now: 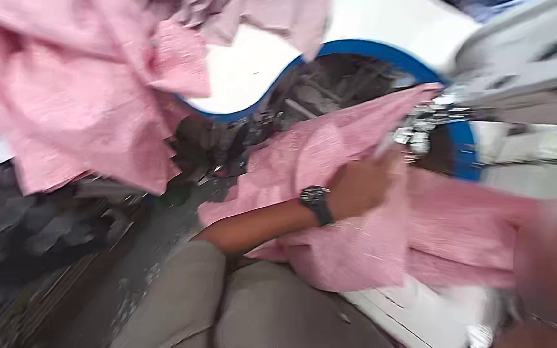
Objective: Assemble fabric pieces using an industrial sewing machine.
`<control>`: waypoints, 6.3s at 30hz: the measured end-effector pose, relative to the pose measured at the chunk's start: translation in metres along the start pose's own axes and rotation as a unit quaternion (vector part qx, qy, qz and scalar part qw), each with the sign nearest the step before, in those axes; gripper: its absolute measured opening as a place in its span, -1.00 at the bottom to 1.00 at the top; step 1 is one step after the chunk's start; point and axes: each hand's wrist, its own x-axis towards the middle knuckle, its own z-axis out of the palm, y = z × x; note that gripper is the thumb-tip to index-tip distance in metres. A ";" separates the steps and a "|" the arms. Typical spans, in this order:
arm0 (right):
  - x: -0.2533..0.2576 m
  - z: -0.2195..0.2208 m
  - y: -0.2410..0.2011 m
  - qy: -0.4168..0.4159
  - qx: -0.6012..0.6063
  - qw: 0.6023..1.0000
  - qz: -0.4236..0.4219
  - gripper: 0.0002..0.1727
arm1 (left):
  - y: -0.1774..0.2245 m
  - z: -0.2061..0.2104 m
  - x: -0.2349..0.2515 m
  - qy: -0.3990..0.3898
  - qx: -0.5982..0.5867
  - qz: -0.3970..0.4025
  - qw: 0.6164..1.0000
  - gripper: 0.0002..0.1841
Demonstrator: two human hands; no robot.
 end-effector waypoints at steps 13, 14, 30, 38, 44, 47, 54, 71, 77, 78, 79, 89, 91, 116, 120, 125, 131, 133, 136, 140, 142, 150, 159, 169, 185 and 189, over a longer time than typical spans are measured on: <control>-0.008 0.056 -0.101 0.092 0.215 0.943 -0.238 -0.80 | -0.024 -0.008 0.037 0.050 0.023 0.098 0.994 -0.46; -0.007 0.055 -0.102 0.084 0.226 0.942 -0.234 -0.81 | -0.022 -0.008 0.034 0.046 0.040 0.103 0.993 -0.49; -0.010 0.050 -0.109 -0.014 0.168 0.954 -0.247 -0.76 | -0.012 -0.014 0.043 -0.027 0.071 0.004 0.997 -0.22; -0.011 0.042 -0.110 -0.057 0.156 0.951 -0.260 -0.73 | -0.029 -0.016 0.028 0.019 0.150 0.167 0.974 -0.56; -0.013 0.042 -0.115 -0.053 0.141 0.949 -0.277 -0.71 | -0.022 -0.015 0.023 -0.032 0.151 0.155 0.976 -0.47; -0.013 0.042 -0.115 -0.067 0.121 0.951 -0.276 -0.69 | -0.035 -0.016 0.042 0.033 0.178 0.240 0.954 -0.62; -0.014 0.049 -0.112 -0.044 0.102 0.952 -0.284 -0.71 | -0.024 -0.006 0.033 0.040 0.152 0.209 0.965 -0.64; -0.004 0.083 -0.126 -0.035 0.464 0.877 -0.121 -0.83 | -0.022 -0.001 0.040 0.063 0.001 0.189 0.980 -0.71; -0.006 0.087 -0.137 0.032 0.391 0.909 -0.137 -0.83 | -0.024 0.005 0.043 0.097 -0.027 0.170 0.980 -0.70; -0.009 0.088 -0.144 0.061 0.352 0.924 -0.132 -0.85 | -0.024 0.006 0.046 0.103 -0.035 0.167 0.980 -0.72; -0.010 0.087 -0.152 0.095 0.305 0.939 -0.130 -0.86 | -0.025 0.006 0.051 0.111 -0.040 0.167 0.979 -0.76; -0.105 0.014 -0.099 0.115 -0.018 0.985 -0.130 -0.66 | 0.005 -0.058 -0.023 -0.162 -0.108 -0.044 0.980 -0.48; -0.097 0.007 -0.088 0.165 -0.182 0.940 -0.238 -0.71 | 0.002 -0.049 -0.037 -0.037 -0.059 0.047 0.996 -0.77; -0.084 0.003 -0.142 0.018 -0.072 0.968 -0.241 -0.70 | -0.021 -0.003 -0.030 0.063 -0.191 0.071 0.977 -0.65; -0.095 0.048 -0.194 0.004 -0.184 0.950 -0.253 -0.96 | -0.033 -0.002 -0.014 0.009 -0.242 0.068 0.968 -0.69; -0.047 0.025 -0.217 -0.287 -0.132 0.945 -0.086 -0.72 | -0.047 0.010 0.023 0.002 -0.329 0.064 0.942 -0.67; -0.081 0.020 -0.151 -0.269 -0.124 0.953 -0.059 -0.73 | -0.065 -0.047 -0.039 0.038 -0.053 0.137 0.988 -0.66; -0.063 0.039 -0.102 -0.390 -0.077 0.916 -0.049 -0.66 | -0.095 -0.086 -0.038 -0.012 -0.028 0.088 0.996 -0.74; -0.041 0.044 -0.064 -0.444 0.035 0.881 -0.158 -0.62 | -0.090 -0.108 -0.017 0.010 -0.046 0.125 0.991 -0.67; -0.112 -0.040 -0.167 -0.216 -0.159 0.929 -0.253 -0.92 | -0.024 -0.050 -0.059 0.017 -0.094 0.182 0.979 -0.67; -0.152 -0.014 -0.205 -0.086 -0.228 0.935 -0.258 -0.91 | -0.018 -0.013 -0.073 0.065 -0.092 0.129 0.985 -0.69; -0.131 0.018 -0.223 -0.122 -0.279 0.930 -0.207 -0.89 | -0.033 0.005 -0.027 0.082 -0.201 0.081 0.973 -0.64; -0.102 0.020 -0.217 -0.082 -0.286 0.933 -0.204 -0.88 | -0.037 -0.005 -0.029 0.060 -0.202 0.100 0.972 -0.66; -0.097 0.043 -0.156 0.150 -0.167 0.936 -0.270 -0.73 | -0.016 0.001 -0.012 0.112 -0.146 0.088 0.979 -0.66; -0.087 0.068 -0.118 -0.133 -0.149 0.979 0.038 -0.80 | -0.031 -0.005 -0.023 0.067 -0.136 0.094 0.984 -0.66; -0.094 0.029 -0.119 -0.072 -0.038 0.980 -0.184 -0.79 | -0.027 -0.003 -0.031 0.081 -0.124 0.119 0.982 -0.65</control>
